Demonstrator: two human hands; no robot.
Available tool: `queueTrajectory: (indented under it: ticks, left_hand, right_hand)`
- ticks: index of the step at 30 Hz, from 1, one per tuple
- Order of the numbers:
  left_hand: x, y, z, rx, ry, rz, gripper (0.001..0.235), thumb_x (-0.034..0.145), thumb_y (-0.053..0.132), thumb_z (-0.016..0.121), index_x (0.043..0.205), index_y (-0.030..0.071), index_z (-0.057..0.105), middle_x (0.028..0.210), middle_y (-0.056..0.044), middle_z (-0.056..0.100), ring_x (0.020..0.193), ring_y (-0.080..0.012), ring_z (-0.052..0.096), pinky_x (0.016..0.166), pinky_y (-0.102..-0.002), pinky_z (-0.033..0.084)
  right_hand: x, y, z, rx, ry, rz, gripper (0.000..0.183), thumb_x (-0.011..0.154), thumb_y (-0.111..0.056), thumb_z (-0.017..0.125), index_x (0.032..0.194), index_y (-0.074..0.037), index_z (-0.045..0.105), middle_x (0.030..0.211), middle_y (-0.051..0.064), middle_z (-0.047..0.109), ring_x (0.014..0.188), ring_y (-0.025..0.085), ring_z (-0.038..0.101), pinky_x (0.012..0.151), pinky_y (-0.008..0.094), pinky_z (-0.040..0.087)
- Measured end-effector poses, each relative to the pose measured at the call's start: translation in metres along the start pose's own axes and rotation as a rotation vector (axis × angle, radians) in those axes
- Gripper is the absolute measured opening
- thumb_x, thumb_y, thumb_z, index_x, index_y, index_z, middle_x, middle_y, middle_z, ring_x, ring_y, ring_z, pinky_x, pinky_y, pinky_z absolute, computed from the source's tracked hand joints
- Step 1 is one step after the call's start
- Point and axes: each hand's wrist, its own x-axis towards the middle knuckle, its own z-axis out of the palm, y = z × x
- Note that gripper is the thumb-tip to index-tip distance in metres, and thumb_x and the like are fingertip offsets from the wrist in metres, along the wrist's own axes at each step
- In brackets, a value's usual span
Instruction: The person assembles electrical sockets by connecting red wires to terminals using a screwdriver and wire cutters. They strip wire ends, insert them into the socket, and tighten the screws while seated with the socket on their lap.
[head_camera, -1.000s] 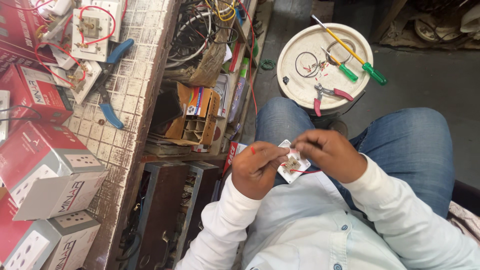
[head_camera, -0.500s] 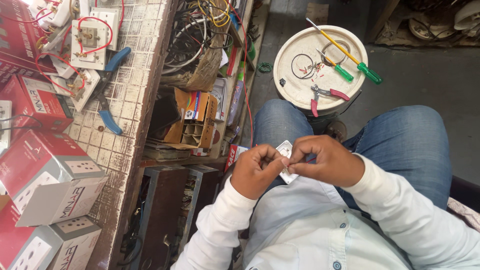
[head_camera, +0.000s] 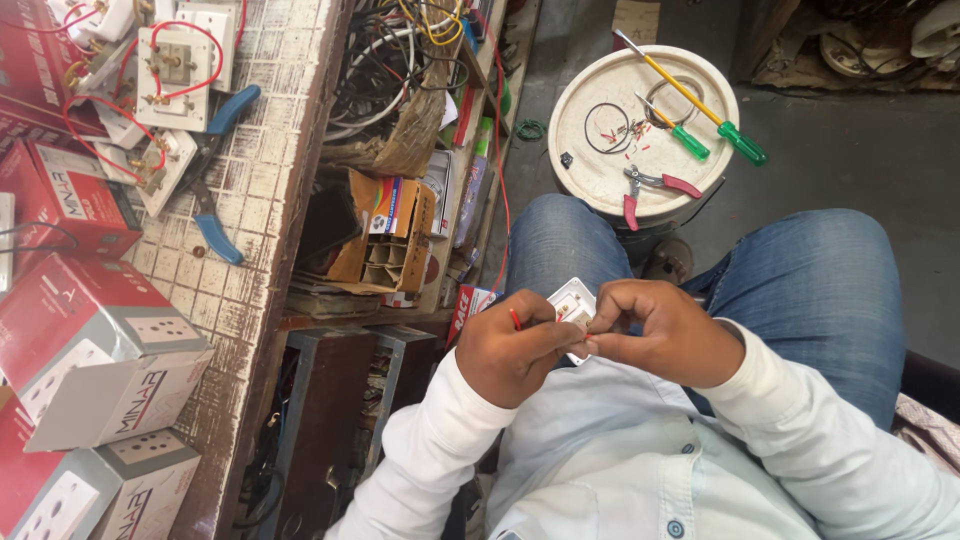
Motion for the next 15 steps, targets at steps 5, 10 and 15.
queueTrajectory:
  ticks: [5,10,15]
  left_hand:
    - [-0.02,-0.007,0.02,0.115,-0.016,-0.19,0.016,0.091,0.013,0.08,0.091,0.003,0.068,0.087,-0.011,0.062,0.073,-0.0287,0.064,0.06,-0.041,0.05]
    - [-0.038,-0.039,0.043,-0.58,-0.201,-0.656,0.041,0.114,0.018,0.062,0.077,-0.001,0.064,0.073,-0.017,0.057,0.06,-0.0239,0.049,0.058,-0.042,0.042]
    - [-0.029,-0.028,0.02,-0.081,0.061,-0.204,0.008,0.092,0.009,0.073,0.092,0.001,0.071,0.088,-0.012,0.062,0.071,-0.0218,0.065,0.063,-0.033,0.054]
  right_hand:
    - [-0.002,-0.008,0.006,-0.229,0.098,-0.115,0.02,0.081,-0.013,0.084,0.078,-0.004,0.066,0.077,0.004,0.068,0.065,0.012,0.064,0.058,0.028,0.049]
    - [-0.009,-0.01,0.013,-0.449,0.205,-0.26,0.016,0.079,-0.01,0.081,0.081,-0.004,0.066,0.077,0.007,0.065,0.068,0.017,0.064,0.06,0.031,0.049]
    - [-0.007,-0.006,0.005,-0.312,0.204,-0.143,0.013,0.079,-0.01,0.081,0.081,-0.005,0.069,0.076,0.004,0.067,0.063,0.014,0.062,0.057,0.029,0.047]
